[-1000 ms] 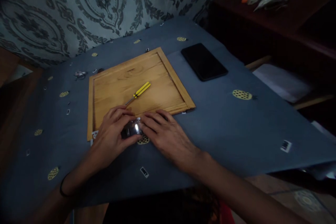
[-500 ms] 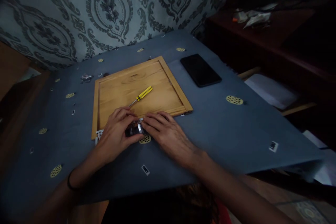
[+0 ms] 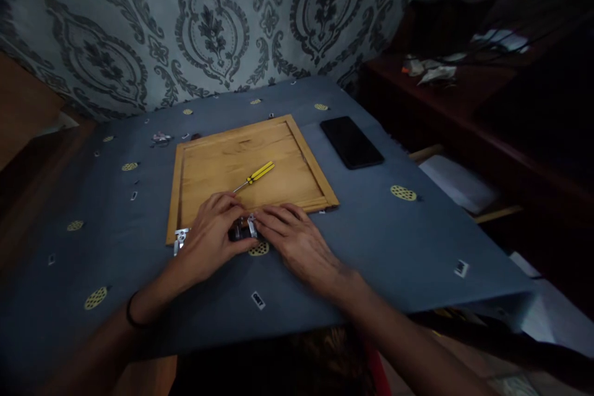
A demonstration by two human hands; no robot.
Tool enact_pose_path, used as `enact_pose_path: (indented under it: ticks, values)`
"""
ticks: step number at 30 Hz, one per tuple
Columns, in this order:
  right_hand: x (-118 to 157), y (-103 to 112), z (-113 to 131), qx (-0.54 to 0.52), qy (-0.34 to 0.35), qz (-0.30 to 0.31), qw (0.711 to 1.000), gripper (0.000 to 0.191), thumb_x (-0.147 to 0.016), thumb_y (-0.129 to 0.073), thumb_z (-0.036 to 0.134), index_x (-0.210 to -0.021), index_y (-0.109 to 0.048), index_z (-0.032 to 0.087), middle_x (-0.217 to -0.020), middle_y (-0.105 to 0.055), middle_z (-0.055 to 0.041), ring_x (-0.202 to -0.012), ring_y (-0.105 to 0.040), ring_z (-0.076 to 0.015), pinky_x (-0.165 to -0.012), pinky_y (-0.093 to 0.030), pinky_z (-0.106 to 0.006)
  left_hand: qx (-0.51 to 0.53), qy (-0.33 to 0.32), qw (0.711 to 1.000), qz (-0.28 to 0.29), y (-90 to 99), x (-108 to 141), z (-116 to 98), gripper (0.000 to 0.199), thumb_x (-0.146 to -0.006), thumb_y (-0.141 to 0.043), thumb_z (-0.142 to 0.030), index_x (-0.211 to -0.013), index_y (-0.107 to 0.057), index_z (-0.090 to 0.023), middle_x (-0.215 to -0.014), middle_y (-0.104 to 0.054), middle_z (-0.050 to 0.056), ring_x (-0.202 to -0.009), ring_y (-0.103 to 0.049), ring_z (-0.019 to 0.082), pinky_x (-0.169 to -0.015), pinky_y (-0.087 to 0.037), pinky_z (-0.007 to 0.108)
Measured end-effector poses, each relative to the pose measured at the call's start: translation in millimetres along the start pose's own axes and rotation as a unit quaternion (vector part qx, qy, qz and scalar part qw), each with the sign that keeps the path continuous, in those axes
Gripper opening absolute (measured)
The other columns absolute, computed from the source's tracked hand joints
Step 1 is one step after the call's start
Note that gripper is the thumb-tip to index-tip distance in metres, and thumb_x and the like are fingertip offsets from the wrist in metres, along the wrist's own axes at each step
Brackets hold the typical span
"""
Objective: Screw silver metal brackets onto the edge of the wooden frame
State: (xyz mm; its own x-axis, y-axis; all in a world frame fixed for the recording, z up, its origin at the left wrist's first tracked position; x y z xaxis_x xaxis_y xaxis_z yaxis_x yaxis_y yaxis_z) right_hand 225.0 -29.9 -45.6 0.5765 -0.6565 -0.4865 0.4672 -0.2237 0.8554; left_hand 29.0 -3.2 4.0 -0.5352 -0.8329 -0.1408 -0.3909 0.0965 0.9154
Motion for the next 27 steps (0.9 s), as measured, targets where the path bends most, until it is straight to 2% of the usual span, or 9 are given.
enact_pose_path:
  ticks: [6,12,16,21,27]
  values:
    - [-2.3,-2.1,-2.5,0.018,0.025,-0.011,0.999,0.036,-0.094,-0.050,0.003,-0.124,-0.067,0.014,-0.123,-0.074,-0.0079,-0.118,-0.062,-0.0237,-0.101,-0.046,-0.043,-0.031,-0.002,0.999,0.013,1.7,-1.0,-0.4,0.034,-0.076,-0.084,-0.037,-0.098,-0.068,-0.017,-0.110,-0.063,0.008,-0.112,-0.053,0.030,-0.100,-0.044,0.048]
    - [-2.5,-3.4,-2.6,0.016,0.024,-0.016,0.999,0.035,-0.093,-0.050,0.003,-0.121,-0.067,0.017,-0.123,-0.074,-0.0063,-0.120,-0.061,-0.0231,-0.101,-0.045,-0.043,-0.013,-0.006,1.000,0.010,10.5,4.1,3.8,0.052,-0.072,-0.084,-0.051,-0.106,-0.063,-0.018,-0.108,-0.065,0.007,-0.107,-0.056,0.030,-0.096,-0.045,0.048]
    - [-3.5,-2.4,-2.2,0.017,0.024,-0.014,0.999,0.033,-0.092,-0.052,0.003,-0.119,-0.068,0.015,-0.123,-0.074,-0.0078,-0.119,-0.061,-0.0244,-0.101,-0.045,-0.044,0.007,-0.013,1.000,-0.011,10.2,7.4,1.2,0.063,-0.073,-0.086,-0.044,-0.121,-0.056,-0.016,-0.114,-0.067,0.009,-0.111,-0.057,0.030,-0.098,-0.046,0.047]
    - [-4.9,-0.4,-1.3,0.001,0.018,-0.005,1.000,0.040,-0.088,-0.052,0.000,-0.122,-0.068,0.016,-0.121,-0.074,-0.0086,-0.121,-0.060,-0.0232,-0.102,-0.046,-0.043,0.019,0.012,1.000,0.007,5.7,6.1,-2.3,0.077,-0.072,-0.088,-0.034,-0.135,-0.046,-0.016,-0.123,-0.067,0.011,-0.117,-0.056,0.032,-0.103,-0.044,0.049]
    - [-5.0,1.2,-0.6,0.000,0.020,-0.014,1.000,0.039,-0.088,-0.052,-0.001,-0.121,-0.068,0.013,-0.123,-0.074,-0.0087,-0.120,-0.061,-0.0240,-0.101,-0.046,-0.044,0.012,0.003,1.000,0.002,4.1,5.2,-1.5,0.078,-0.074,-0.087,-0.031,-0.137,-0.044,-0.015,-0.120,-0.068,0.011,-0.115,-0.057,0.032,-0.102,-0.045,0.050]
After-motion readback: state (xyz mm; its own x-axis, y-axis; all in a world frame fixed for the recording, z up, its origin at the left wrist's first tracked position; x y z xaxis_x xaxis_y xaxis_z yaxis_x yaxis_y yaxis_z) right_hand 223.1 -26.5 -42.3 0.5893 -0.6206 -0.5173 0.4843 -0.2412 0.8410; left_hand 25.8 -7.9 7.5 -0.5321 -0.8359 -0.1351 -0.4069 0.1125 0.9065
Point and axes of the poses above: each hand's wrist, its own x-axis away from the middle knuckle, its own y-axis out of the back of the hand, z = x × y, the point moved 1 cm from there along -x, towards the middle knuckle
